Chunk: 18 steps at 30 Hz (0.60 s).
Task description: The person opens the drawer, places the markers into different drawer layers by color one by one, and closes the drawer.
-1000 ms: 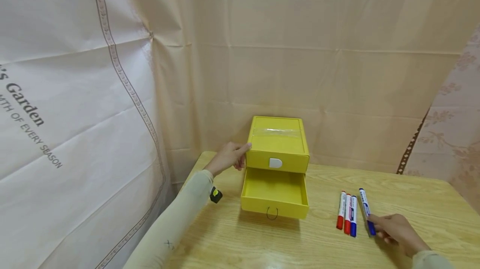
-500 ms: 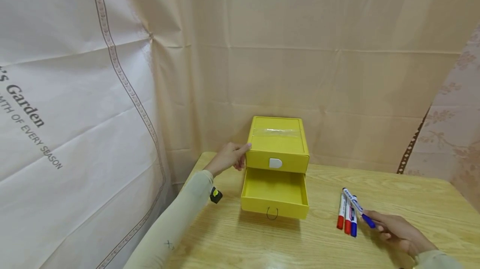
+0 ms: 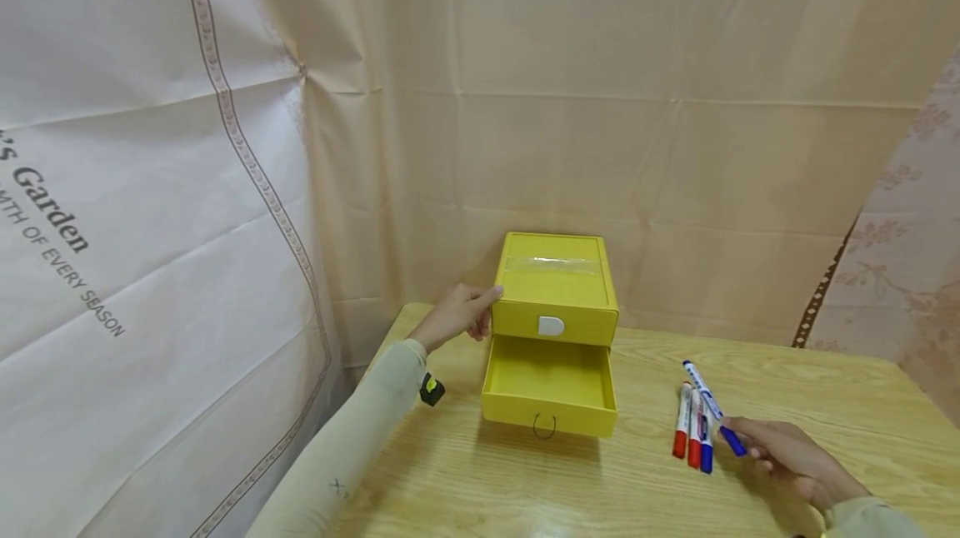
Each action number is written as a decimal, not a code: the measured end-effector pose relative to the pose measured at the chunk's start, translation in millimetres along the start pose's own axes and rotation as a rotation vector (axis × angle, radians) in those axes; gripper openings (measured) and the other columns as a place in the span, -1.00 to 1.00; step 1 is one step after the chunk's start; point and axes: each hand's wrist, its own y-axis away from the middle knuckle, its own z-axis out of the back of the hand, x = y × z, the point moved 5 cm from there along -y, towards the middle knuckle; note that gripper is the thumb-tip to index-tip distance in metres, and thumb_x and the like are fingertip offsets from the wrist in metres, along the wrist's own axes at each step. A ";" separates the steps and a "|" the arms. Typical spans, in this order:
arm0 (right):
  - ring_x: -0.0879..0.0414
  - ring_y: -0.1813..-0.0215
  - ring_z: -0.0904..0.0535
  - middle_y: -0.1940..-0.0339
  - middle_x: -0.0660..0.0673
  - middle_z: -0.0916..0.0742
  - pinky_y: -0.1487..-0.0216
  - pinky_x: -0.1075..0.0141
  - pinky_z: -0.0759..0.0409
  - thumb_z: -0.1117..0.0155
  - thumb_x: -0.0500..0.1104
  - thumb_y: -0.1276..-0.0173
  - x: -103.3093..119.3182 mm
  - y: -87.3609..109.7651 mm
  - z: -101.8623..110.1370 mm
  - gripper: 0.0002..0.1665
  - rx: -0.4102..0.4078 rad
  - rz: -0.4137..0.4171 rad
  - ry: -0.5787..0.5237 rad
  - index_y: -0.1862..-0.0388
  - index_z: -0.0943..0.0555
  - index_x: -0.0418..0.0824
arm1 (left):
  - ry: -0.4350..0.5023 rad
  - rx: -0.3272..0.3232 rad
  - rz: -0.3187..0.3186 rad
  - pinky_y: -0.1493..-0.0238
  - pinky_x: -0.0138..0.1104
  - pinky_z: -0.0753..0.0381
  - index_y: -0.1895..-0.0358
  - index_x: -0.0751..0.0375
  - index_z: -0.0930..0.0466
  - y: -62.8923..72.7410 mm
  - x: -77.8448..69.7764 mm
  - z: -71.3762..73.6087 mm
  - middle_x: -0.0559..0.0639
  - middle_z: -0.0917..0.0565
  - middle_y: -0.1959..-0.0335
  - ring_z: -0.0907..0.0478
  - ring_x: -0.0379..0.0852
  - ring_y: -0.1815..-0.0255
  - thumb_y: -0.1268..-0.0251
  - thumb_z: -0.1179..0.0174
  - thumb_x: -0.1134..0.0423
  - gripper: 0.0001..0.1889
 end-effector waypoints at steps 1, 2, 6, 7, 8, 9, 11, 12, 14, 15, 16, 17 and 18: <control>0.38 0.53 -0.41 0.57 0.15 -0.59 0.53 0.54 -0.42 -0.18 -0.10 -0.61 1.8 0.3 -0.7 -0.74 -0.007 0.011 0.022 0.22 -0.75 -0.13 | 0.001 0.001 0.000 0.35 -0.14 -0.74 0.46 0.27 -0.63 -0.2 0.0 0.1 0.16 -0.67 0.53 -0.64 0.05 0.53 -0.57 0.00 -0.28 -0.34; 0.37 0.53 -0.40 0.57 0.15 -0.58 0.53 0.53 -0.42 -0.18 -0.09 -0.61 3.5 0.8 -1.6 -0.75 -0.016 0.022 0.052 0.16 -0.75 -0.17 | 0.002 0.003 0.001 0.36 -0.15 -0.74 0.45 0.27 -0.63 -0.3 0.1 0.2 0.16 -0.67 0.53 -0.64 0.06 0.53 -0.57 0.00 -0.27 -0.34; 0.30 0.52 -0.38 0.56 0.10 -0.56 0.51 0.47 -0.43 -0.23 -0.06 -0.58 9.5 2.8 -5.5 -0.56 -0.059 0.061 0.149 -0.16 -0.64 -0.41 | 0.004 0.005 -0.002 0.35 -0.14 -0.73 0.45 0.28 -0.63 -0.7 -0.2 0.5 0.16 -0.67 0.53 -0.64 0.08 0.53 -0.58 0.00 -0.27 -0.34; 0.29 0.52 -0.39 0.55 0.09 -0.55 0.51 0.45 -0.43 -0.24 -0.06 -0.58 10.8 3.3 -6.4 -0.50 -0.069 0.065 0.163 -0.22 -0.60 -0.46 | 0.000 0.006 -0.002 0.34 -0.13 -0.74 0.45 0.29 -0.63 -0.4 -0.6 0.6 0.19 -0.68 0.52 -0.64 0.09 0.52 -0.58 0.01 -0.27 -0.33; 0.28 0.51 -0.39 0.54 0.08 -0.56 0.50 0.44 -0.44 -0.25 -0.05 -0.58 11.7 3.9 -7.1 -0.46 -0.077 0.067 0.175 -0.25 -0.57 -0.49 | -0.005 0.006 -0.002 0.33 -0.12 -0.74 0.45 0.30 -0.63 -0.2 -0.9 0.6 0.21 -0.68 0.51 -0.65 0.09 0.52 -0.58 0.01 -0.27 -0.33; 0.28 0.50 -0.40 0.52 0.08 -0.57 0.49 0.44 -0.45 -0.25 -0.05 -0.58 12.5 4.5 -7.9 -0.44 -0.081 0.067 0.179 -0.27 -0.55 -0.50 | -0.010 0.007 -0.003 0.32 -0.11 -0.74 0.45 0.30 -0.63 0.0 -1.2 0.6 0.24 -0.69 0.49 -0.65 0.09 0.52 -0.58 0.02 -0.28 -0.32; 0.28 0.49 -0.42 0.50 0.08 -0.58 0.47 0.43 -0.46 -0.25 -0.04 -0.58 14.1 5.8 -9.4 -0.43 -0.085 0.067 0.194 -0.29 -0.55 -0.50 | -0.018 0.009 -0.004 0.31 -0.09 -0.75 0.45 0.32 -0.63 0.5 -1.4 0.4 0.33 -0.70 0.45 -0.65 0.08 0.52 -0.59 0.03 -0.28 -0.30; 0.28 0.48 -0.42 0.48 0.07 -0.59 0.46 0.42 -0.47 -0.24 -0.04 -0.58 14.7 6.4 -10.3 -0.44 -0.083 0.069 0.199 -0.28 -0.56 -0.49 | -0.022 0.011 -0.005 0.30 -0.08 -0.75 0.45 0.33 -0.63 0.8 -1.6 0.1 0.35 -0.70 0.43 -0.65 0.08 0.52 -0.59 0.04 -0.28 -0.29; 0.28 0.46 -0.43 0.46 0.07 -0.58 0.45 0.42 -0.47 -0.23 -0.03 -0.59 15.6 7.0 -12.1 -0.45 -0.077 0.076 0.209 -0.28 -0.57 -0.46 | -0.025 0.013 -0.005 0.30 -0.08 -0.75 0.45 0.35 -0.63 1.1 -1.8 -0.2 0.37 -0.70 0.42 -0.65 0.06 0.52 -0.59 0.05 -0.28 -0.29; 0.28 0.45 -0.43 0.44 0.07 -0.59 0.44 0.41 -0.48 -0.22 -0.03 -0.60 16.2 7.2 -13.0 -0.45 -0.070 0.080 0.209 -0.29 -0.57 -0.45 | -0.024 0.012 -0.006 0.30 -0.08 -0.75 0.45 0.36 -0.63 1.1 -1.8 -0.3 0.37 -0.70 0.42 -0.65 0.06 0.52 -0.60 0.05 -0.27 -0.28; 0.27 0.45 -0.44 0.44 0.07 -0.60 0.44 0.41 -0.48 -0.23 -0.02 -0.59 16.4 7.4 -13.6 -0.47 -0.071 0.076 0.204 -0.28 -0.58 -0.42 | -0.024 0.011 -0.006 0.31 -0.10 -0.75 0.45 0.36 -0.63 1.0 -1.6 -0.3 0.35 -0.70 0.43 -0.65 0.05 0.52 -0.59 0.05 -0.28 -0.28; 0.27 0.45 -0.44 0.43 0.07 -0.61 0.44 0.41 -0.48 -0.24 -0.02 -0.59 16.7 7.5 -14.1 -0.48 -0.070 0.075 0.197 -0.27 -0.60 -0.40 | -0.023 0.011 -0.007 0.31 -0.09 -0.75 0.45 0.36 -0.63 0.9 -1.6 -0.4 0.33 -0.70 0.44 -0.64 0.05 0.53 -0.59 0.05 -0.28 -0.28; 0.27 0.46 -0.44 0.42 0.07 -0.62 0.44 0.41 -0.48 -0.24 -0.02 -0.58 16.9 7.7 -14.7 -0.50 -0.070 0.073 0.189 -0.26 -0.62 -0.37 | -0.022 0.012 -0.007 0.31 -0.09 -0.75 0.44 0.36 -0.63 0.8 -1.7 -0.4 0.30 -0.70 0.46 -0.64 0.04 0.53 -0.59 0.04 -0.28 -0.28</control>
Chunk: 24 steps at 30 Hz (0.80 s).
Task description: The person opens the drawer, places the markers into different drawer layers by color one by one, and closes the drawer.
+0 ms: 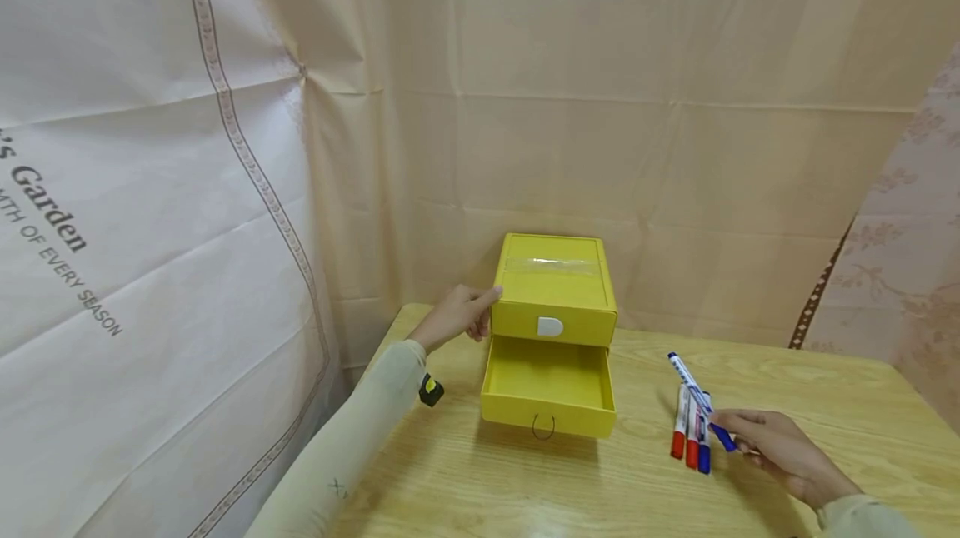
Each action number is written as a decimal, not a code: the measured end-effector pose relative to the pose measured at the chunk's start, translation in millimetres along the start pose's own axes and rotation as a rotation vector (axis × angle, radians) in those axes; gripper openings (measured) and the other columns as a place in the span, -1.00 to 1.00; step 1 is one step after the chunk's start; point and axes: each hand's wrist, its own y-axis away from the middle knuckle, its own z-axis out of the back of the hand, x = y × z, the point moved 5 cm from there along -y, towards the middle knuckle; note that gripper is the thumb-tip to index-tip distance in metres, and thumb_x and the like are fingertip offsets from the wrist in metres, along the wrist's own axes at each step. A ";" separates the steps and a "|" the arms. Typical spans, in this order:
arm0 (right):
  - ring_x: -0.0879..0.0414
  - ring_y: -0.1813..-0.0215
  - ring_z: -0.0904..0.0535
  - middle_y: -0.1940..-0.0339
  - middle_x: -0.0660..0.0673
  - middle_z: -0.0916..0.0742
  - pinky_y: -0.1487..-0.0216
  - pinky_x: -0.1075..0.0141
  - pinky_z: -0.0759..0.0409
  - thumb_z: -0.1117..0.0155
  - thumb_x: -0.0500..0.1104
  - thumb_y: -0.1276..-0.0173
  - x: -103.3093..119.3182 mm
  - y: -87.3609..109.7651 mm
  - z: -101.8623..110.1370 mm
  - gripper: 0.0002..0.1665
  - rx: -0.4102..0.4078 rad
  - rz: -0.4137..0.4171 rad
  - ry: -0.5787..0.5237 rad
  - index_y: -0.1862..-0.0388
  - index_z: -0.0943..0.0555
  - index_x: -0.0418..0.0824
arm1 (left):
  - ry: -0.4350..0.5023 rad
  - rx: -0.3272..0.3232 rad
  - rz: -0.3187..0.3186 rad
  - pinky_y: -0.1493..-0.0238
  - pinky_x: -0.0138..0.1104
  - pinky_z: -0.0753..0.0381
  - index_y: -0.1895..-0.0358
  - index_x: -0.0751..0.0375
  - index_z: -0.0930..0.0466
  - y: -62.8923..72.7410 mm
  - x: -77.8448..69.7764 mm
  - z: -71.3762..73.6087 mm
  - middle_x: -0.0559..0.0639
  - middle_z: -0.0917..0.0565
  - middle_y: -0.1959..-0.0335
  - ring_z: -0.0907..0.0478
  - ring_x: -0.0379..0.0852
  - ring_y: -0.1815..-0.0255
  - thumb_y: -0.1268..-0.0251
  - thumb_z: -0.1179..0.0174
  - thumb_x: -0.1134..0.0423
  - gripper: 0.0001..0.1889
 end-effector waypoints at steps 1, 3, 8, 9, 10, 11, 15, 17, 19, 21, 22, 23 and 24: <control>0.27 0.46 -0.45 0.41 0.08 -0.64 0.45 0.41 -0.49 -0.25 -0.02 -0.58 0.3 0.1 -0.3 -0.52 0.000 -0.003 -0.004 -0.25 -0.64 -0.35 | 0.001 0.000 0.001 0.30 -0.09 -0.75 0.44 0.36 -0.63 -0.1 0.2 0.0 0.28 -0.70 0.46 -0.64 0.04 0.53 -0.59 0.04 -0.28 -0.28; 0.27 0.45 -0.44 0.39 0.08 -0.65 0.44 0.40 -0.49 -0.25 -0.02 -0.58 1.2 0.3 -1.0 -0.54 -0.003 -0.002 -0.001 -0.24 -0.66 -0.32 | 0.003 0.000 0.003 0.29 -0.06 -0.75 0.43 0.37 -0.63 -0.4 0.4 0.2 0.25 -0.70 0.48 -0.65 0.04 0.53 -0.58 0.04 -0.29 -0.27; 0.24 0.44 -0.41 0.39 0.07 -0.58 0.41 0.36 -0.48 -0.27 0.01 -0.57 4.6 0.7 -3.2 -0.46 -0.033 0.007 0.066 -0.28 -0.60 -0.39 | -0.007 -0.001 0.004 0.32 -0.10 -0.75 0.43 0.40 -0.63 -1.0 0.3 0.6 0.23 -0.70 0.49 -0.65 0.04 0.53 -0.58 0.04 -0.30 -0.26; 0.24 0.44 -0.40 0.39 0.07 -0.56 0.42 0.36 -0.47 -0.28 0.02 -0.56 5.1 0.8 -3.9 -0.42 -0.041 0.003 0.077 -0.31 -0.58 -0.40 | -0.010 -0.002 0.004 0.34 -0.13 -0.74 0.43 0.40 -0.63 -1.1 0.4 0.6 0.24 -0.70 0.49 -0.65 0.04 0.53 -0.58 0.03 -0.30 -0.26; 0.24 0.44 -0.41 0.38 0.07 -0.57 0.42 0.36 -0.48 -0.30 0.03 -0.54 6.0 1.1 -4.9 -0.39 -0.051 -0.003 0.083 -0.32 -0.57 -0.41 | -0.011 -0.003 0.004 0.35 -0.15 -0.74 0.43 0.40 -0.63 -1.2 0.4 0.6 0.25 -0.70 0.48 -0.65 0.04 0.53 -0.58 0.03 -0.30 -0.26; 0.23 0.44 -0.41 0.37 0.06 -0.59 0.43 0.36 -0.48 -0.31 0.04 -0.53 6.8 1.5 -6.0 -0.37 -0.055 -0.001 0.092 -0.33 -0.56 -0.42 | -0.012 -0.004 0.005 0.35 -0.16 -0.73 0.44 0.39 -0.63 -1.2 0.6 0.6 0.26 -0.70 0.48 -0.65 0.04 0.53 -0.58 0.03 -0.30 -0.26; 0.22 0.43 -0.42 0.34 0.06 -0.63 0.42 0.35 -0.49 -0.32 0.05 -0.52 11.7 3.3 -11.1 -0.37 -0.050 0.010 0.108 -0.33 -0.58 -0.38 | -0.015 -0.009 0.005 0.36 -0.17 -0.73 0.45 0.36 -0.63 -1.3 0.6 0.5 0.26 -0.70 0.48 -0.64 0.04 0.54 -0.58 0.03 -0.29 -0.28; 0.22 0.42 -0.43 0.34 0.05 -0.64 0.41 0.35 -0.50 -0.30 0.05 -0.53 13.9 4.1 -13.3 -0.39 -0.038 0.018 0.116 -0.33 -0.59 -0.36 | -0.018 -0.010 0.003 0.36 -0.17 -0.73 0.46 0.35 -0.63 -1.1 0.6 0.4 0.22 -0.70 0.50 -0.64 0.04 0.54 -0.58 0.04 -0.28 -0.28; 0.22 0.42 -0.43 0.34 0.04 -0.65 0.40 0.35 -0.50 -0.29 0.05 -0.54 15.6 5.0 -15.2 -0.40 -0.028 0.024 0.118 -0.33 -0.58 -0.36 | -0.019 -0.009 0.001 0.36 -0.16 -0.73 0.45 0.35 -0.63 -1.0 0.4 0.1 0.19 -0.69 0.52 -0.64 0.04 0.54 -0.59 0.04 -0.28 -0.28; 0.22 0.42 -0.42 0.37 0.05 -0.63 0.41 0.36 -0.49 -0.27 0.04 -0.56 17.2 5.7 -17.1 -0.40 -0.010 0.034 0.120 -0.34 -0.57 -0.39 | -0.018 -0.009 0.002 0.37 -0.16 -0.73 0.45 0.34 -0.63 -1.0 0.7 -0.1 0.18 -0.69 0.52 -0.64 0.04 0.54 -0.58 0.04 -0.29 -0.28; 0.23 0.43 -0.41 0.38 0.05 -0.62 0.42 0.36 -0.48 -0.27 0.04 -0.56 18.2 5.6 -17.9 -0.40 -0.004 0.036 0.120 -0.33 -0.57 -0.39 | -0.019 -0.008 0.002 0.37 -0.17 -0.73 0.45 0.34 -0.63 -1.0 0.8 0.0 0.18 -0.69 0.53 -0.64 0.04 0.54 -0.58 0.04 -0.29 -0.28; 0.23 0.44 -0.40 0.40 0.06 -0.61 0.42 0.36 -0.47 -0.27 0.03 -0.56 19.1 5.8 -18.9 -0.41 0.001 0.037 0.117 -0.32 -0.57 -0.38 | -0.019 -0.008 0.002 0.36 -0.17 -0.73 0.45 0.34 -0.63 -0.9 0.9 0.1 0.18 -0.69 0.53 -0.64 0.04 0.54 -0.58 0.04 -0.29 -0.28; 0.23 0.44 -0.39 0.40 0.06 -0.61 0.42 0.36 -0.46 -0.25 0.03 -0.57 19.9 5.8 -19.8 -0.43 0.011 0.045 0.115 -0.31 -0.59 -0.38 | -0.019 -0.008 0.003 0.36 -0.16 -0.73 0.45 0.34 -0.63 -1.0 1.0 0.2 0.18 -0.69 0.53 -0.64 0.04 0.54 -0.58 0.04 -0.30 -0.28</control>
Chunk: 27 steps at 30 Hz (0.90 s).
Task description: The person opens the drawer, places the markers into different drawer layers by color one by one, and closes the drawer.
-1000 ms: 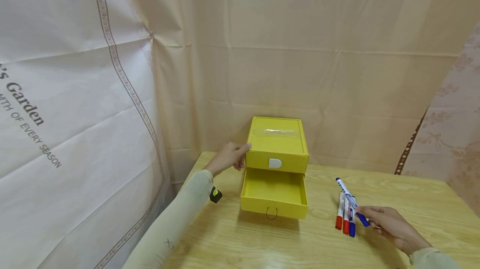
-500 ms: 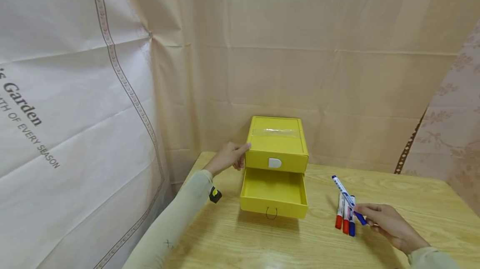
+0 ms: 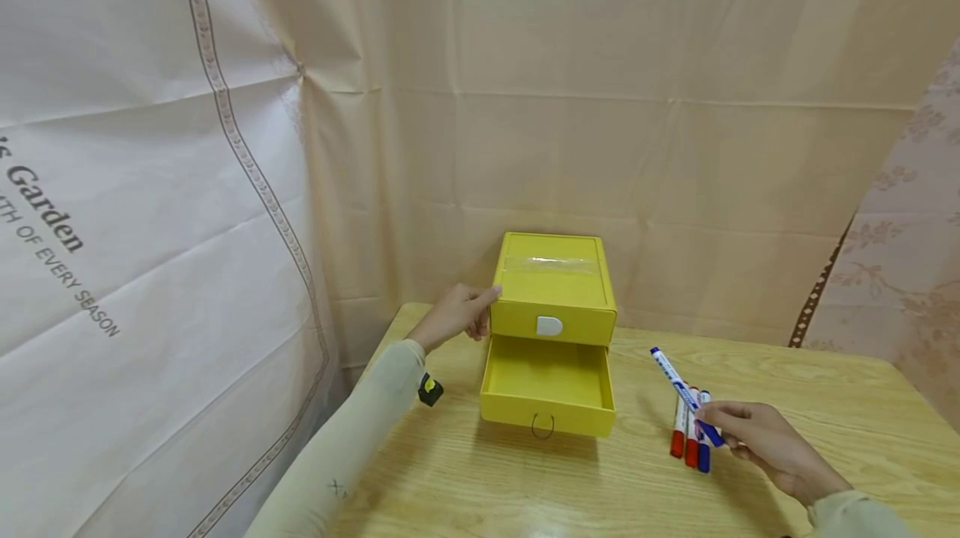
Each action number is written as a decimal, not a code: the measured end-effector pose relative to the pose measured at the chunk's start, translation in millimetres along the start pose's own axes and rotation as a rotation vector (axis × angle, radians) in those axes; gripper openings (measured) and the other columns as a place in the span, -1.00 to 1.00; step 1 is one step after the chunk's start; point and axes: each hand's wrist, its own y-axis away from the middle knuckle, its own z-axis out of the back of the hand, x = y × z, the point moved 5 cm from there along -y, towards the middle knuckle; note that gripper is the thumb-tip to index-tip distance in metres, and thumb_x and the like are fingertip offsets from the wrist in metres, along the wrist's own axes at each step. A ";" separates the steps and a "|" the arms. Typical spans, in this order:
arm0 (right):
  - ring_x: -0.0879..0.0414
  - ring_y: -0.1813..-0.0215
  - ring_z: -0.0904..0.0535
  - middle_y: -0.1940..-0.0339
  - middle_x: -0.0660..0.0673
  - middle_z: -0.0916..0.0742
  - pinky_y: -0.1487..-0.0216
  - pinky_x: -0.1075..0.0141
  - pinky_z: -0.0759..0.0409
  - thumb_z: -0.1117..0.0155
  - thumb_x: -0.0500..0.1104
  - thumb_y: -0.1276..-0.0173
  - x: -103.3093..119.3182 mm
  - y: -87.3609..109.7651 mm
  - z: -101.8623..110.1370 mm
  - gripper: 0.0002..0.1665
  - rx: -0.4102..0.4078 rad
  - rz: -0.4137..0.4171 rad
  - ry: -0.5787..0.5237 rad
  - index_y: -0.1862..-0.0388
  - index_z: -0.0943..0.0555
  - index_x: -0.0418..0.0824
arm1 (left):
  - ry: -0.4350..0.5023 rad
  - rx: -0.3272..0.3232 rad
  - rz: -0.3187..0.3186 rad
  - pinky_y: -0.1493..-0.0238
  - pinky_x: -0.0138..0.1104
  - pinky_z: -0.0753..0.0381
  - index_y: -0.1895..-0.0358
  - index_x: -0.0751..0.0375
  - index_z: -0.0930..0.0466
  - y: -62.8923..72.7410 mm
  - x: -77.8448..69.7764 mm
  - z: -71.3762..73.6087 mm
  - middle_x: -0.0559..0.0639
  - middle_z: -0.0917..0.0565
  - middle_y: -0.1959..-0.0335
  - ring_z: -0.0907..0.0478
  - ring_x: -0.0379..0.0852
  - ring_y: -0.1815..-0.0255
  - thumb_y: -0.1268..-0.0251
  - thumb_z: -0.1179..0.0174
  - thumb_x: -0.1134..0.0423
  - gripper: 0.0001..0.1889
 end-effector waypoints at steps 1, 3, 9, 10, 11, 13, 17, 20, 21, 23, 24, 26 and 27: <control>0.23 0.45 -0.39 0.40 0.07 -0.60 0.43 0.37 -0.45 -0.25 0.03 -0.58 0.8 -0.1 -0.6 -0.45 0.006 0.002 -0.002 -0.29 -0.60 -0.37 | 0.001 0.000 0.002 0.36 -0.16 -0.73 0.45 0.34 -0.63 0.0 0.1 0.0 0.18 -0.69 0.52 -0.64 0.04 0.54 -0.58 0.04 -0.30 -0.28; 0.24 0.44 -0.39 0.35 0.08 -0.64 0.42 0.37 -0.46 -0.23 0.02 -0.59 2.2 -0.7 -1.6 -0.49 0.017 0.010 -0.009 -0.26 -0.63 -0.35 | 0.001 0.000 0.003 0.34 -0.13 -0.74 0.45 0.34 -0.63 -0.2 0.4 0.0 0.19 -0.69 0.52 -0.64 0.04 0.54 -0.57 0.04 -0.30 -0.28; 0.23 0.38 -0.42 0.27 0.06 -0.66 0.38 0.37 -0.48 -0.22 -0.01 -0.60 7.4 -1.4 -4.5 -0.59 0.018 0.024 -0.025 -0.15 -0.69 -0.30 | 0.000 -0.001 0.002 0.33 -0.12 -0.74 0.45 0.35 -0.63 -0.5 0.2 0.0 0.20 -0.69 0.51 -0.64 0.04 0.53 -0.59 0.04 -0.28 -0.29; 0.23 0.39 -0.42 0.27 0.06 -0.66 0.38 0.37 -0.48 -0.23 -0.01 -0.60 8.3 -1.0 -5.3 -0.60 0.022 0.024 -0.027 -0.14 -0.69 -0.29 | -0.002 -0.001 0.000 0.35 -0.14 -0.73 0.45 0.35 -0.63 -0.5 0.1 0.0 0.20 -0.69 0.51 -0.64 0.04 0.53 -0.59 0.04 -0.28 -0.28; 0.23 0.39 -0.43 0.24 0.05 -0.68 0.38 0.37 -0.48 -0.22 -0.01 -0.60 9.4 -0.5 -6.2 -0.60 0.031 0.027 -0.030 -0.14 -0.70 -0.28 | -0.002 -0.001 -0.001 0.35 -0.15 -0.73 0.45 0.35 -0.63 -0.4 0.0 0.0 0.19 -0.69 0.51 -0.64 0.04 0.53 -0.59 0.04 -0.28 -0.28; 0.22 0.37 -0.44 0.21 0.04 -0.71 0.37 0.37 -0.49 -0.20 -0.01 -0.61 12.0 0.7 -8.5 -0.60 0.050 0.031 -0.037 -0.14 -0.70 -0.28 | -0.003 0.000 -0.005 0.36 -0.16 -0.73 0.45 0.36 -0.63 -0.3 0.0 -0.1 0.18 -0.69 0.52 -0.64 0.04 0.53 -0.59 0.04 -0.28 -0.28; 0.21 0.33 -0.46 0.17 0.02 -0.75 0.35 0.37 -0.48 -0.20 -0.01 -0.61 17.3 2.0 -13.0 -0.57 0.066 0.037 -0.038 -0.18 -0.68 -0.32 | -0.004 0.000 -0.008 0.35 -0.15 -0.73 0.45 0.36 -0.64 -0.4 0.5 0.3 0.18 -0.69 0.52 -0.64 0.04 0.53 -0.58 0.05 -0.30 -0.27; 0.22 0.34 -0.46 0.19 0.02 -0.76 0.35 0.38 -0.48 -0.22 -0.02 -0.60 21.0 1.5 -15.4 -0.57 0.073 0.042 -0.043 -0.18 -0.67 -0.33 | 0.001 0.000 -0.009 0.29 -0.03 -0.74 0.46 0.36 -0.63 -0.6 0.4 0.5 0.17 -0.69 0.52 -0.64 0.04 0.53 -0.58 0.05 -0.30 -0.27; 0.22 0.34 -0.46 0.19 0.02 -0.76 0.35 0.38 -0.48 -0.22 -0.02 -0.60 22.1 1.3 -16.1 -0.57 0.076 0.044 -0.044 -0.18 -0.66 -0.34 | 0.004 0.000 -0.010 0.26 0.02 -0.74 0.46 0.36 -0.63 -0.7 0.4 0.5 0.17 -0.69 0.52 -0.64 0.04 0.53 -0.58 0.04 -0.30 -0.27; 0.22 0.34 -0.46 0.20 0.02 -0.75 0.35 0.38 -0.47 -0.22 -0.02 -0.60 23.8 0.9 -17.6 -0.57 0.079 0.043 -0.048 -0.17 -0.66 -0.34 | 0.011 0.001 -0.010 0.21 0.10 -0.73 0.46 0.36 -0.63 -0.7 0.6 0.5 0.19 -0.69 0.52 -0.64 0.05 0.53 -0.58 0.04 -0.30 -0.27; 0.22 0.34 -0.46 0.20 0.02 -0.75 0.35 0.38 -0.48 -0.22 -0.02 -0.60 24.5 0.7 -18.3 -0.58 0.081 0.041 -0.050 -0.17 -0.66 -0.33 | 0.015 0.002 -0.010 0.19 0.14 -0.72 0.46 0.36 -0.63 -0.5 0.5 0.4 0.20 -0.69 0.51 -0.64 0.06 0.53 -0.58 0.04 -0.29 -0.28; 0.21 0.34 -0.45 0.21 0.02 -0.74 0.34 0.37 -0.47 -0.22 -0.01 -0.60 25.4 0.6 -19.7 -0.57 0.080 0.035 -0.048 -0.16 -0.66 -0.33 | 0.017 0.002 -0.011 0.19 0.13 -0.72 0.46 0.35 -0.63 -0.3 0.4 0.4 0.25 -0.69 0.49 -0.65 0.07 0.52 -0.59 0.04 -0.28 -0.28; 0.20 0.34 -0.45 0.21 0.02 -0.73 0.34 0.36 -0.47 -0.23 -0.01 -0.59 25.8 0.5 -20.4 -0.57 0.078 0.031 -0.045 -0.17 -0.66 -0.33 | 0.016 0.003 -0.012 0.19 0.12 -0.72 0.47 0.34 -0.63 -0.2 0.4 0.4 0.29 -0.69 0.47 -0.65 0.07 0.52 -0.59 0.04 -0.28 -0.29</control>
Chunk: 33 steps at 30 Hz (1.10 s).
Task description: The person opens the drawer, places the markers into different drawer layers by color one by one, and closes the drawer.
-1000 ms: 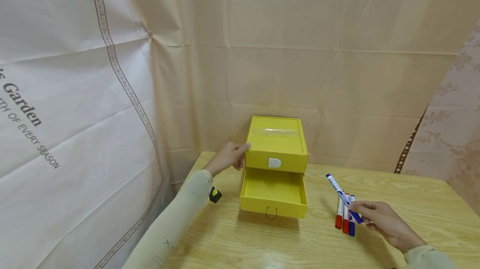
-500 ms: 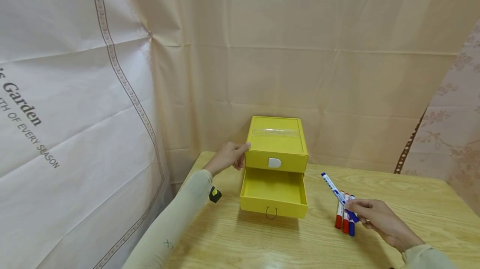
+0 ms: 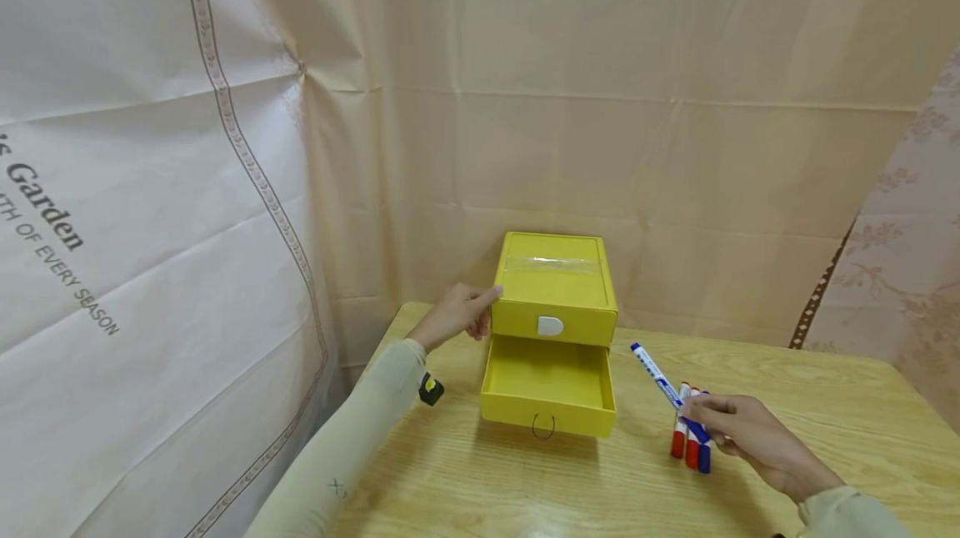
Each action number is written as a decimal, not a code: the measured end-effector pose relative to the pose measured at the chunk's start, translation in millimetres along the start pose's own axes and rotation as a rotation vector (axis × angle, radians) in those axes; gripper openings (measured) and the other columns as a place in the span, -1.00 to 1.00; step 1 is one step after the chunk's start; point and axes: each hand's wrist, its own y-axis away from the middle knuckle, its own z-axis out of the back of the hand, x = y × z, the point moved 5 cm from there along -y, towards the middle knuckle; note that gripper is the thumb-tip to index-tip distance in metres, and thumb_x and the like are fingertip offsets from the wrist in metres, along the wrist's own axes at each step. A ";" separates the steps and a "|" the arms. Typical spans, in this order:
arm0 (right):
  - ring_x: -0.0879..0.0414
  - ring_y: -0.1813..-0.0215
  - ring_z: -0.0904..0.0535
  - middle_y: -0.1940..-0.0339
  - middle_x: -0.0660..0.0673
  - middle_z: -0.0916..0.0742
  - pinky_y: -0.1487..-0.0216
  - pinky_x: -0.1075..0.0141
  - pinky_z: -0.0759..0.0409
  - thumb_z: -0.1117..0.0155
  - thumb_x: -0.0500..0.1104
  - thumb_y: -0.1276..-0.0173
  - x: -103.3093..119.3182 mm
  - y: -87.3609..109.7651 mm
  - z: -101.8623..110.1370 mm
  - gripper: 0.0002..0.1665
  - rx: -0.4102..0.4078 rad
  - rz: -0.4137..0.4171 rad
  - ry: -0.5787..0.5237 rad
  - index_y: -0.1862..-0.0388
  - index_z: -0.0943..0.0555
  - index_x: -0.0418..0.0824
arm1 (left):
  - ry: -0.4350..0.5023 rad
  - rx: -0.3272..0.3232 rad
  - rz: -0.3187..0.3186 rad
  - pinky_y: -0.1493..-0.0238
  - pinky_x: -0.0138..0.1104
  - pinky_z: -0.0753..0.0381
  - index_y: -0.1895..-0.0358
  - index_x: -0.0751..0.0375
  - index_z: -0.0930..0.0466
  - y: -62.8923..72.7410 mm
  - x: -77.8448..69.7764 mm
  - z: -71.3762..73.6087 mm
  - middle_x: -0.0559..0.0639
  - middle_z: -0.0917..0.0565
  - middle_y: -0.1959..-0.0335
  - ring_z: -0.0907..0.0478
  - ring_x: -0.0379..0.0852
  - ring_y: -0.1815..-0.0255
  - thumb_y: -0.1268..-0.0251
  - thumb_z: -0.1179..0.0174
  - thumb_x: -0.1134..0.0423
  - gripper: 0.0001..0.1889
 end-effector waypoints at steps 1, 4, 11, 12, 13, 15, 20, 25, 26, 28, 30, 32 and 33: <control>0.19 0.34 -0.44 0.22 0.02 -0.72 0.34 0.36 -0.46 -0.23 -0.01 -0.59 0.5 0.0 -0.7 -0.57 -0.003 -0.003 0.004 -0.17 -0.66 -0.32 | 0.000 0.001 0.000 0.20 0.10 -0.72 0.47 0.33 -0.63 0.2 -0.2 -0.1 0.32 -0.70 0.46 -0.65 0.08 0.52 -0.59 0.04 -0.28 -0.29; 0.17 0.35 -0.41 0.25 0.02 -0.67 0.35 0.34 -0.44 -0.24 0.01 -0.58 2.5 -0.1 -2.4 -0.56 -0.013 -0.006 0.023 -0.18 -0.67 -0.30 | -0.001 0.000 -0.001 0.22 0.06 -0.73 0.48 0.31 -0.63 0.7 -0.5 -0.1 0.35 -0.70 0.44 -0.65 0.09 0.51 -0.58 0.03 -0.29 -0.29; 0.19 0.36 -0.38 0.11 0.05 -0.65 0.36 0.36 -0.41 -0.24 0.01 -0.59 7.5 -2.3 -5.1 -0.63 -0.007 0.020 0.051 -0.10 -0.73 -0.23 | 0.018 0.001 0.004 0.22 0.06 -0.73 0.46 0.36 -0.63 0.5 -0.8 -0.1 0.34 -0.69 0.45 -0.65 0.15 0.49 -0.56 0.03 -0.31 -0.26; 0.19 0.36 -0.39 0.11 0.05 -0.65 0.36 0.36 -0.41 -0.23 0.01 -0.59 8.1 -2.5 -5.7 -0.64 -0.002 0.024 0.054 -0.08 -0.74 -0.21 | 0.020 0.002 0.005 0.20 0.08 -0.73 0.46 0.38 -0.63 0.6 -0.7 -0.1 0.35 -0.69 0.44 -0.65 0.17 0.48 -0.57 0.03 -0.31 -0.26; 0.19 0.36 -0.39 0.12 0.05 -0.64 0.37 0.36 -0.40 -0.23 0.01 -0.59 8.6 -2.7 -6.4 -0.65 0.003 0.028 0.055 -0.07 -0.74 -0.20 | 0.022 0.002 0.007 0.19 0.09 -0.72 0.45 0.38 -0.63 0.4 -0.6 -0.1 0.36 -0.69 0.44 -0.66 0.19 0.47 -0.56 0.02 -0.31 -0.26; 0.19 0.38 -0.38 0.18 0.05 -0.63 0.38 0.36 -0.40 -0.23 0.00 -0.59 9.8 -3.1 -7.9 -0.67 0.011 0.034 0.055 -0.06 -0.74 -0.18 | 0.023 0.003 0.009 0.20 0.08 -0.73 0.45 0.39 -0.63 0.6 -0.8 -0.1 0.36 -0.69 0.44 -0.66 0.21 0.46 -0.56 0.02 -0.31 -0.26; 0.22 0.42 -0.38 0.25 0.05 -0.61 0.40 0.37 -0.40 -0.25 -0.01 -0.58 15.3 -4.2 -13.4 -0.70 0.023 0.051 0.059 -0.03 -0.75 -0.17 | 0.016 -0.003 0.009 0.31 -0.10 -0.74 0.44 0.38 -0.64 1.1 -1.6 0.2 0.27 -0.69 0.48 -0.66 0.16 0.48 -0.57 0.03 -0.30 -0.26; 0.19 0.41 -0.40 0.28 0.02 -0.60 0.39 0.35 -0.41 -0.27 0.01 -0.56 20.7 -5.0 -18.9 -0.67 0.017 0.049 0.079 -0.05 -0.74 -0.20 | 0.018 -0.006 0.013 0.32 -0.12 -0.73 0.44 0.38 -0.64 1.5 -1.2 0.4 0.26 -0.69 0.49 -0.65 0.09 0.51 -0.58 0.02 -0.29 -0.27; 0.17 0.39 -0.41 0.28 0.01 -0.61 0.38 0.33 -0.42 -0.28 0.02 -0.55 21.7 -5.1 -19.6 -0.66 0.010 0.046 0.088 -0.05 -0.73 -0.20 | 0.016 -0.007 0.014 0.32 -0.12 -0.74 0.45 0.38 -0.64 1.5 -1.0 0.5 0.28 -0.69 0.47 -0.65 0.09 0.51 -0.58 0.02 -0.28 -0.27; 0.13 0.37 -0.44 0.28 0.00 -0.62 0.35 0.30 -0.45 -0.30 0.04 -0.54 23.5 -5.2 -20.5 -0.64 -0.009 0.036 0.107 -0.07 -0.72 -0.21 | 0.014 -0.008 0.014 0.28 -0.07 -0.74 0.45 0.39 -0.63 1.4 -0.7 0.5 0.33 -0.70 0.45 -0.65 0.10 0.51 -0.58 0.03 -0.29 -0.27; 0.10 0.36 -0.47 0.31 -0.02 -0.64 0.32 0.27 -0.48 -0.33 0.05 -0.51 25.4 -5.1 -21.3 -0.61 -0.034 0.027 0.125 -0.08 -0.71 -0.22 | 0.011 -0.008 0.013 0.24 0.01 -0.74 0.45 0.39 -0.63 1.2 -0.4 0.4 0.36 -0.70 0.43 -0.65 0.11 0.51 -0.57 0.03 -0.30 -0.26; 0.08 0.35 -0.48 0.33 -0.04 -0.67 0.31 0.25 -0.50 -0.35 0.06 -0.50 27.5 -4.8 -22.5 -0.56 -0.051 0.021 0.140 -0.12 -0.69 -0.24 | 0.008 -0.007 0.012 0.22 0.04 -0.74 0.45 0.39 -0.63 1.1 0.1 0.3 0.34 -0.70 0.44 -0.66 0.12 0.50 -0.57 0.03 -0.30 -0.26; 0.08 0.35 -0.48 0.33 -0.05 -0.67 0.31 0.25 -0.50 -0.35 0.06 -0.49 28.8 -4.8 -23.3 -0.54 -0.055 0.021 0.146 -0.14 -0.68 -0.26 | 0.008 -0.007 0.012 0.22 0.04 -0.74 0.46 0.39 -0.63 1.1 0.2 0.1 0.33 -0.70 0.45 -0.66 0.13 0.50 -0.57 0.03 -0.30 -0.25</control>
